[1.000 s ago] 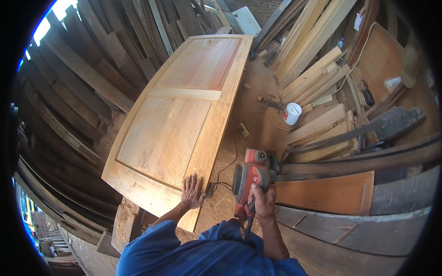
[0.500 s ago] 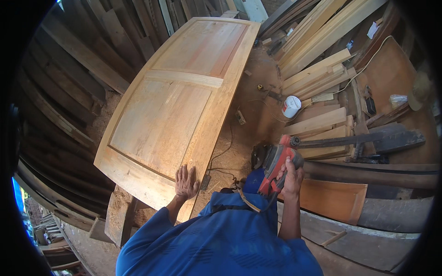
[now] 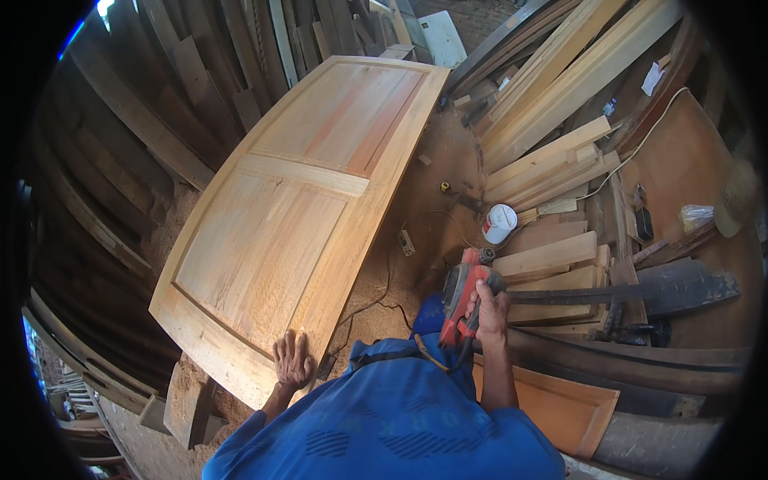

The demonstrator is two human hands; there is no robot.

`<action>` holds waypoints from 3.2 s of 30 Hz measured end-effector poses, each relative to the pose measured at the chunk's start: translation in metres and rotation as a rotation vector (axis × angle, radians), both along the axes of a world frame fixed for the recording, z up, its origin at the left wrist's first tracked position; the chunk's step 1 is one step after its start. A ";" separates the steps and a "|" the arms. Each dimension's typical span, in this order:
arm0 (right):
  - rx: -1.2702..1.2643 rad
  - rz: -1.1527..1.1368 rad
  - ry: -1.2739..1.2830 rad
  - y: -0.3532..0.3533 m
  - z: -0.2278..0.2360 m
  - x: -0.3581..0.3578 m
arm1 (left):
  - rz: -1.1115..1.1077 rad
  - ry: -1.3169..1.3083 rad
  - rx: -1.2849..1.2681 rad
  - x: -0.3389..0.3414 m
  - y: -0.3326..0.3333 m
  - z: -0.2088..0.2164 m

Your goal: The person sands a wooden door using an electric belt sander and then uses a hand plane to smooth the edges and surface.

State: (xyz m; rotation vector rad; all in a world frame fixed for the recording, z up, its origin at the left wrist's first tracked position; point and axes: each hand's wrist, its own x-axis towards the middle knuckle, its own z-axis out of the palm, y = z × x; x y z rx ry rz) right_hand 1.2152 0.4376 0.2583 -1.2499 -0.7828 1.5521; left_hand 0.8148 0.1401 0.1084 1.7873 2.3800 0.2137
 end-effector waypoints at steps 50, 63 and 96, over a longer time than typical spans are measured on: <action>-0.089 -0.062 -0.128 0.930 0.016 -0.006 | -0.267 -0.323 -0.106 0.057 1.184 -0.033; -0.143 0.041 -0.144 1.165 -0.031 -0.005 | -0.181 -0.269 -0.082 0.051 1.390 -0.041; 0.183 1.210 -0.353 1.677 0.022 -0.298 | 1.527 -0.228 -0.359 -0.100 1.687 -0.032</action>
